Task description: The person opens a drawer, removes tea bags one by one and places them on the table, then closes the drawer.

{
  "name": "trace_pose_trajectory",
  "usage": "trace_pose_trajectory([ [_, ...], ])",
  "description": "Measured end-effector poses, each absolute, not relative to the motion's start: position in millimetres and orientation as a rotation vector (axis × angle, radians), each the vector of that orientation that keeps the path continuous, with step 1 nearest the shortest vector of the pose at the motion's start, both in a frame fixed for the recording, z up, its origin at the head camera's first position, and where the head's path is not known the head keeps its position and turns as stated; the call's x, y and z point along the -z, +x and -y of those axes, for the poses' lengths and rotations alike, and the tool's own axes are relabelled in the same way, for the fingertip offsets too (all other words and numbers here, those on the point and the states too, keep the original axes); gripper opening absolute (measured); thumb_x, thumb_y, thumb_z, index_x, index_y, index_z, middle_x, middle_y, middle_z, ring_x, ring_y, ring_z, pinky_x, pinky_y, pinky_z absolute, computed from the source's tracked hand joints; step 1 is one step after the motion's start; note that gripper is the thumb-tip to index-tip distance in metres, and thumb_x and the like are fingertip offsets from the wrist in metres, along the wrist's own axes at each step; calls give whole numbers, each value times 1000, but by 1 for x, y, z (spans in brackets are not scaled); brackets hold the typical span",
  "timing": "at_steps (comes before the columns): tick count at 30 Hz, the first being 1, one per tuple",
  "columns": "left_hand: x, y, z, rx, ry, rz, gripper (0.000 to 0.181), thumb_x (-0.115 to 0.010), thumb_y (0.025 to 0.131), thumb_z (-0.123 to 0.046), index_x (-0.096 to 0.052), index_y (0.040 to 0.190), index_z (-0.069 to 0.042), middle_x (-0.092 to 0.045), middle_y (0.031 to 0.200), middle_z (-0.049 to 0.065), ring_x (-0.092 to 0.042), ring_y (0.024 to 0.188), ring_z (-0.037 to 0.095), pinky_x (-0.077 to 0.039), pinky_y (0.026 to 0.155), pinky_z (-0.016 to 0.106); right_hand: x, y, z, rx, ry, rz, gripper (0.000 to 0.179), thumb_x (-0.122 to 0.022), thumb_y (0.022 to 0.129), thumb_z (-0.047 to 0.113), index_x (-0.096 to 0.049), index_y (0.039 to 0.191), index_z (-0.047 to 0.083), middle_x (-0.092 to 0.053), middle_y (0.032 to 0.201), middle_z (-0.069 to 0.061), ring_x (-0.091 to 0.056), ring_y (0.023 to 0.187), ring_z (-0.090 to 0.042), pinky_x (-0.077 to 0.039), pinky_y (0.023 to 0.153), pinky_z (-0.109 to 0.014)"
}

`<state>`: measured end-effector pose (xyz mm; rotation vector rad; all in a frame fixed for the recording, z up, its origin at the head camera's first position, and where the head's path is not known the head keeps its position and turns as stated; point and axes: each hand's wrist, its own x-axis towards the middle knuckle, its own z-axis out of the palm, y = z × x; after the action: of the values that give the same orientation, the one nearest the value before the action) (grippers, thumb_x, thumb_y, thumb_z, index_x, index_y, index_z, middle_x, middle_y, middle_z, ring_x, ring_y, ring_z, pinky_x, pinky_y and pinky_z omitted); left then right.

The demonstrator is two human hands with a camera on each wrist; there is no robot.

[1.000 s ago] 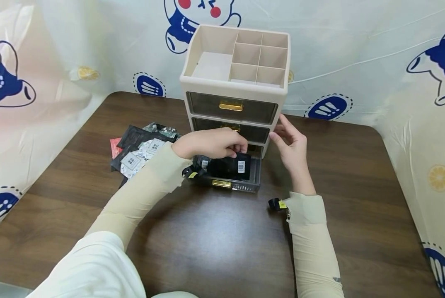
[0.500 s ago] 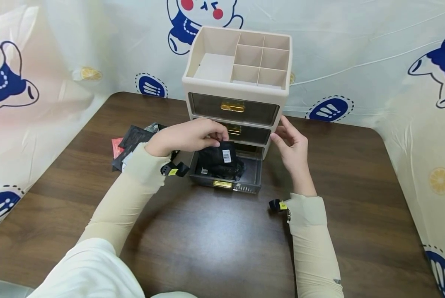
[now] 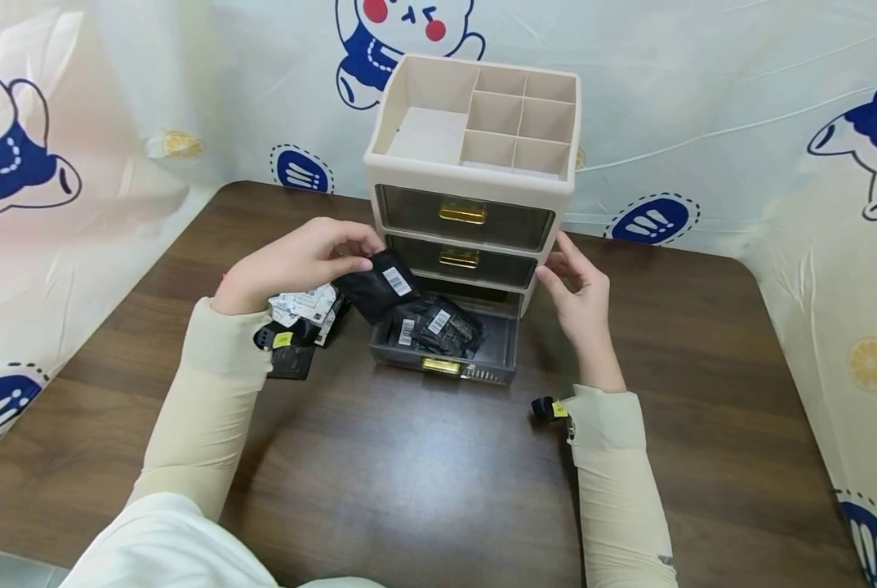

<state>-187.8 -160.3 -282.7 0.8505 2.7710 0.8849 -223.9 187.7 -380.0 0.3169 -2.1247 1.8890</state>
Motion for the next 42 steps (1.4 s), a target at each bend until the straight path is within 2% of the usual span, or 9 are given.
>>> trace_pose_trajectory([
  [5, 292, -182, 187, -1059, 742, -2791, 14, -62, 96, -2, -67, 109, -3, -69, 97, 10, -59, 87, 20, -48, 80, 35, 381, -224, -187, -1909, 331, 2104, 52, -64, 90, -8, -58, 138, 13, -70, 95, 26, -65, 90, 1, -51, 84, -12],
  [13, 313, -175, 222, -1370, 411, -2747, 19, -61, 97, -4, -65, 115, -2, -64, 103, 10, -57, 92, 18, -48, 79, 21, 383, -225, -187, -1949, 353, 2046, 53, -64, 89, -11, -61, 135, 14, -72, 93, 22, -66, 89, 0, -51, 84, -13],
  [24, 345, -182, 255, -1479, -2, -2710, 24, -59, 98, -7, -60, 121, 1, -61, 97, -2, -57, 84, 8, -52, 73, 22, 385, -225, -188, -1942, 361, 2050, 53, -64, 89, -10, -61, 135, 17, -72, 95, 22, -66, 89, 1, -51, 83, -12],
  [36, 365, -192, 269, -1466, -291, -2691, 31, -54, 101, -10, -54, 128, 4, -58, 100, 1, -52, 88, 11, -49, 70, 14, 385, -225, -190, -1905, 340, 2079, 53, -64, 90, -8, -59, 137, 14, -71, 95, 24, -66, 90, 2, -51, 83, -12],
  [39, 368, -193, 271, -1453, -337, -2689, 33, -54, 102, -14, -53, 130, 4, -58, 103, 3, -51, 89, 10, -48, 70, 15, 385, -225, -189, -1910, 338, 2080, 53, -64, 89, -9, -59, 137, 13, -71, 95, 25, -66, 90, 2, -51, 83, -12],
  [42, 371, -192, 272, -1421, -384, -2693, 36, -54, 103, -19, -53, 132, 2, -58, 103, 3, -52, 86, 11, -47, 70, 22, 385, -226, -189, -1898, 346, 2089, 53, -64, 89, -9, -58, 138, 11, -70, 94, 26, -66, 90, 3, -51, 84, -11],
])
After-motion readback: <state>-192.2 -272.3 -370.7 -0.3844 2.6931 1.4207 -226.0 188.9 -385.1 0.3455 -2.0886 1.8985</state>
